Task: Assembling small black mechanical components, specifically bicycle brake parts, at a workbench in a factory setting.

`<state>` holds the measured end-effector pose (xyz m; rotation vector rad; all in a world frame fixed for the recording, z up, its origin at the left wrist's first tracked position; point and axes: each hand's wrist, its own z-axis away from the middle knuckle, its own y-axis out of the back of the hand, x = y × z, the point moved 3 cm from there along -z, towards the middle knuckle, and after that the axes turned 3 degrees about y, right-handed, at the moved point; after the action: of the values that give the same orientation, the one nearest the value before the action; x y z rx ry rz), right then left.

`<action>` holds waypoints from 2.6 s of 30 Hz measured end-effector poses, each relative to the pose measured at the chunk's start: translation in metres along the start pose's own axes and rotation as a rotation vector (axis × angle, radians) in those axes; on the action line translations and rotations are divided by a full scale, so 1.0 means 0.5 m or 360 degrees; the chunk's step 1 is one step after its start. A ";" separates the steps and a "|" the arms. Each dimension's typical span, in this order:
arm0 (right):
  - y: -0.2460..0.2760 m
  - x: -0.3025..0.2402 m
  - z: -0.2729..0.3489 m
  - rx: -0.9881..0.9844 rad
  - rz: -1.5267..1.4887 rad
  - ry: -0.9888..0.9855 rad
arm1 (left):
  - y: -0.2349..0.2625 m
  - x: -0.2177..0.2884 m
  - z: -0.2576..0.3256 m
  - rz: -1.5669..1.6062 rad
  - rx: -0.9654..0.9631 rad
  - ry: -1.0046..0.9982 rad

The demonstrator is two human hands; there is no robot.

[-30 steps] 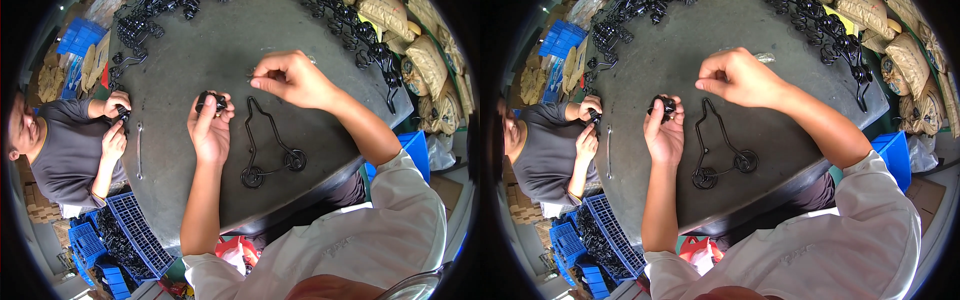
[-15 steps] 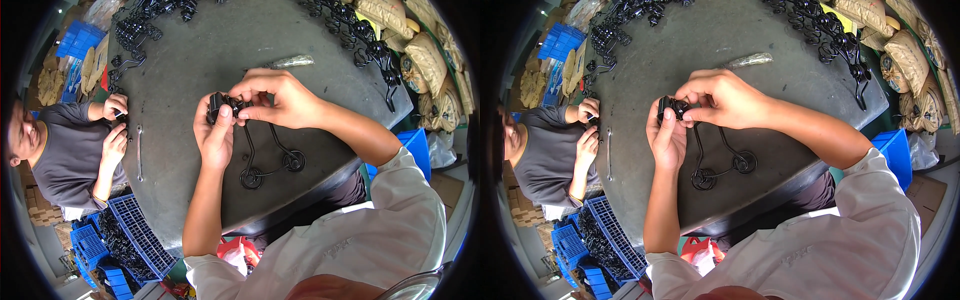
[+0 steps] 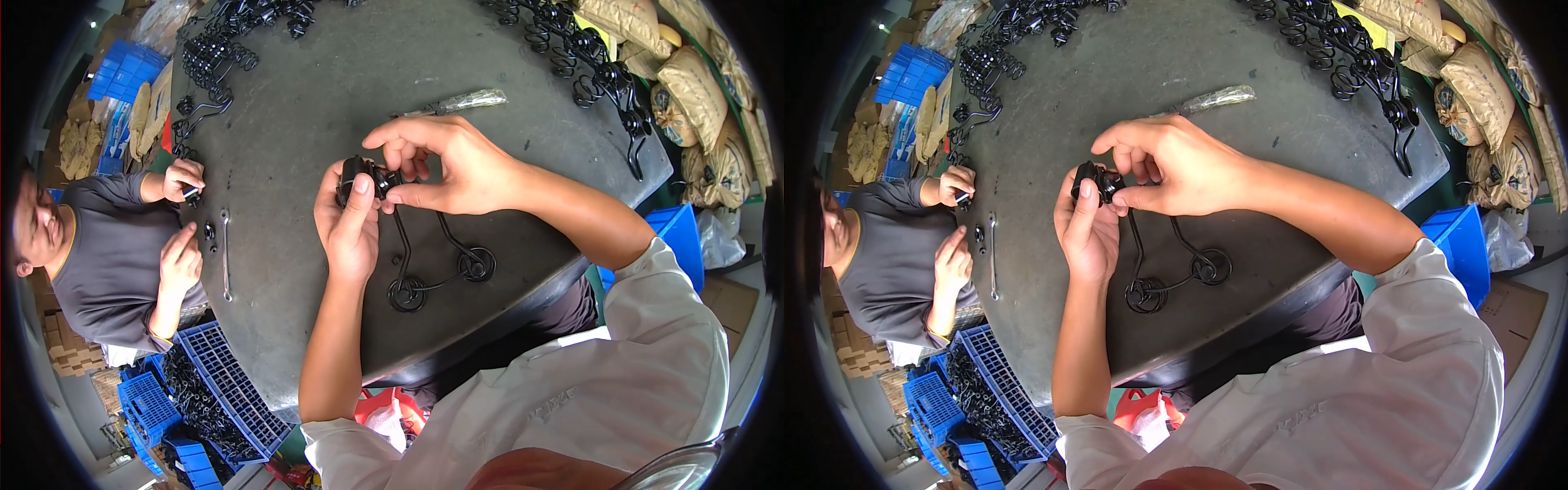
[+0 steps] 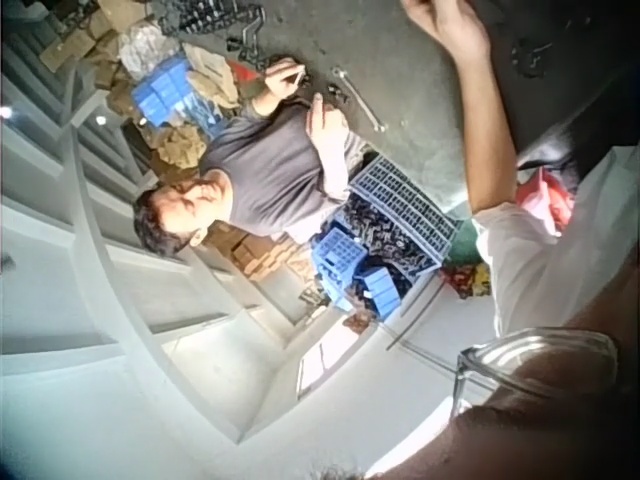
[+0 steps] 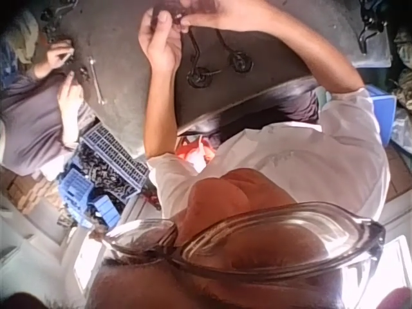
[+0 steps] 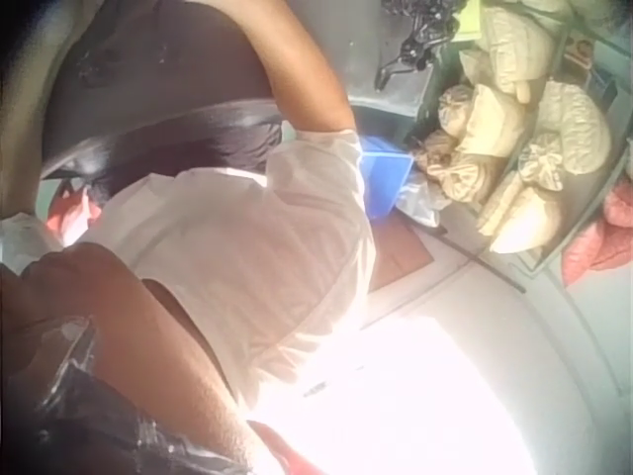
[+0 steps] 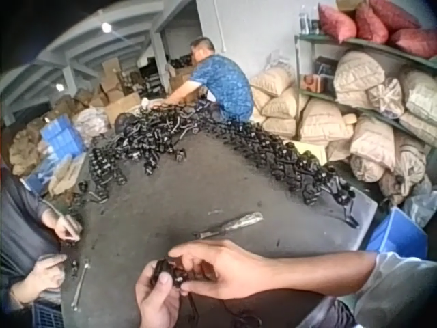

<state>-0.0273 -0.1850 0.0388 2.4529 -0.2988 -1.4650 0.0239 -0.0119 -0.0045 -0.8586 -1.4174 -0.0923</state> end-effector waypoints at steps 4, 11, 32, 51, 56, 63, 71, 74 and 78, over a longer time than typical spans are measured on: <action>0.008 0.010 0.001 -0.0092 0.0050 0.0083 | 0.000 -0.004 -0.003 0.0021 -0.0026 -0.0042; -0.003 0.016 0.000 -0.0142 -0.0398 -0.0133 | -0.010 -0.003 0.000 -0.0049 -0.0002 -0.0073; 0.106 0.044 0.002 -0.0881 0.0775 -0.0337 | 0.017 0.013 -0.010 -0.0019 -0.0068 -0.0163; -0.006 0.008 0.005 -0.0059 -0.0094 0.0018 | -0.014 0.006 0.009 -0.0296 -0.0161 -0.0053; 0.000 0.014 0.005 -0.0081 -0.0458 -0.0229 | -0.008 0.012 0.001 -0.0378 -0.0232 -0.0146; 0.041 0.006 -0.004 -0.0116 -0.0418 -0.0298 | 0.015 0.046 -0.002 -0.0610 -0.0240 -0.0170; 0.035 0.007 -0.001 -0.0184 -0.0383 -0.0355 | 0.018 0.045 -0.004 -0.0658 -0.0209 -0.0193; 0.032 0.009 -0.001 -0.0178 -0.0417 -0.0339 | 0.017 0.045 -0.003 -0.0667 -0.0219 -0.0194; 0.035 0.008 -0.001 -0.0187 -0.0430 -0.0345 | 0.011 0.052 -0.004 -0.0855 -0.0229 -0.0345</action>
<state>-0.0255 -0.2026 0.0413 2.3131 0.0812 -1.8074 0.0338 0.0019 0.0162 -0.5947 -1.8362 -0.5272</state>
